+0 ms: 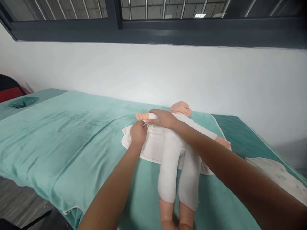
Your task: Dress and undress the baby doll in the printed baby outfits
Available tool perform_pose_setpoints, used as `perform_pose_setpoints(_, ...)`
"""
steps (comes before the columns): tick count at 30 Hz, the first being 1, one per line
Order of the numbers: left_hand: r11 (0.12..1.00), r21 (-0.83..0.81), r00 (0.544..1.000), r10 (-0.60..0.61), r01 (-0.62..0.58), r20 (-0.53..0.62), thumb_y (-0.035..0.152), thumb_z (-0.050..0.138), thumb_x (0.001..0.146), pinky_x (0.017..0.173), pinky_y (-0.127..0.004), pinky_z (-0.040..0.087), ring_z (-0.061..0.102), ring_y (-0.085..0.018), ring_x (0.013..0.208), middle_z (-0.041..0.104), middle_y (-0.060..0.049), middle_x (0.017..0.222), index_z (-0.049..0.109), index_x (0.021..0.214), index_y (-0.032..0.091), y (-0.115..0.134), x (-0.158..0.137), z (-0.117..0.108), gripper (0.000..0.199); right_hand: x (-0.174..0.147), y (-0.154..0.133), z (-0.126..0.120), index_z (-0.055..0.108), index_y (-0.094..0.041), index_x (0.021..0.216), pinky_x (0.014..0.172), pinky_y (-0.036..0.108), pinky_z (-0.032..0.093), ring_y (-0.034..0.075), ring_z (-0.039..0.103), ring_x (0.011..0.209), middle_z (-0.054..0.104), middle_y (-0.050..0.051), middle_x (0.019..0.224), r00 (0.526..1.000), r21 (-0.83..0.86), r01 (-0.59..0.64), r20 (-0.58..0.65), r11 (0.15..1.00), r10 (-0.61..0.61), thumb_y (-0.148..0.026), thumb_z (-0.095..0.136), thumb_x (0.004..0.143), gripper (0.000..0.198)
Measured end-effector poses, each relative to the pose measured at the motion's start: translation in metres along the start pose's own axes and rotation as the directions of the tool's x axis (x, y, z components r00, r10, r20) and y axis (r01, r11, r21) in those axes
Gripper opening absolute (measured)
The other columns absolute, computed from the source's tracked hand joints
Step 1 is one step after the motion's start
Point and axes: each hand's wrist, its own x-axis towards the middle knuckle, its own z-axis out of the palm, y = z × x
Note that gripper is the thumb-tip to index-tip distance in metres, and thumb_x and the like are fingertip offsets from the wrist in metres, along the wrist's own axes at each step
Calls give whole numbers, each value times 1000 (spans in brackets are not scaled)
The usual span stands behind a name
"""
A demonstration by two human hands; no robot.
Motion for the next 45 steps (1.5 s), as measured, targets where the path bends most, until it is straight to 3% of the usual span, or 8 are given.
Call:
perform_pose_setpoints(5, 945, -311, 992, -119, 102, -35, 28, 48, 86, 66, -29, 41, 58, -19, 76, 66, -5, 82, 58, 80, 19, -12, 4, -7, 15, -2, -6, 4, 64, -26, 88, 66, 28, 33, 18, 60, 80, 70, -1, 92, 998, -107, 18, 64, 994, -11, -67, 46, 88, 45)
perform_pose_setpoints(9, 754, -639, 979, -205, 151, -11, 25, 55, 75, 67, -25, 41, 53, -14, 73, 63, 0, 79, 58, 77, 19, -16, 6, -10, 7, -3, -8, 6, 62, -25, 80, 62, 29, 30, 18, 57, 74, 68, 1, 83, 998, -188, -13, 60, 982, 25, -74, 44, 85, 53)
perform_pose_setpoints(19, 628, -763, 958, -283, 152, -42, 37, 57, 78, 70, -25, 45, 52, -12, 70, 52, 2, 75, 49, 75, 20, -18, 8, -12, 19, -3, -10, 7, 64, -23, 77, 60, 31, 29, 21, 60, 73, 70, 5, 83, 996, -339, -35, 69, 940, 62, -71, 44, 86, 53)
perform_pose_setpoints(23, 745, -660, 977, -199, 100, -77, 34, 57, 81, 71, -25, 42, 50, -13, 70, 52, 3, 71, 51, 73, 21, -10, 0, -13, 16, 1, -12, 15, 66, -22, 82, 66, 33, 34, 24, 62, 78, 71, 8, 86, 993, -424, -28, 92, 905, 74, -68, 43, 89, 52)
perform_pose_setpoints(29, 922, -364, 985, 165, -133, 59, 35, 50, 91, 71, -28, 40, 56, -17, 75, 61, 0, 73, 59, 78, 23, 4, -11, -13, 21, 11, -13, 31, 65, -18, 100, 80, 38, 39, 28, 62, 95, 70, 14, 101, 995, -507, -18, 74, 862, 64, -33, 50, 92, 23)
perform_pose_setpoints(35, 992, -94, 983, 71, -88, -167, 33, 46, 95, 95, -39, 41, 55, -27, 107, 65, -11, 107, 66, 101, 20, -1, -7, -13, 25, -9, -10, 19, 61, -20, 113, 85, 38, 42, 28, 60, 104, 68, 11, 115, 990, -318, -116, -111, 941, 84, -38, 45, 95, 30)
perform_pose_setpoints(39, 988, 123, 984, -73, 94, -164, 41, 51, 92, 100, -50, 37, 48, -37, 119, 60, -18, 123, 63, 114, 15, -5, -6, -10, 36, -48, 3, 8, 61, -21, 112, 95, 38, 42, 27, 57, 114, 66, 10, 121, 891, 11, -218, -406, 976, 204, -33, 44, 93, 28)
perform_pose_setpoints(45, 995, 95, 987, -14, 29, -159, 31, 55, 90, 97, -47, 39, 51, -32, 114, 65, -12, 111, 62, 97, 20, -5, -6, -10, 15, -123, 52, 11, 60, -17, 116, 95, 42, 45, 28, 58, 106, 61, 16, 115, 572, 209, -375, -714, 903, 403, -37, 46, 89, 36)
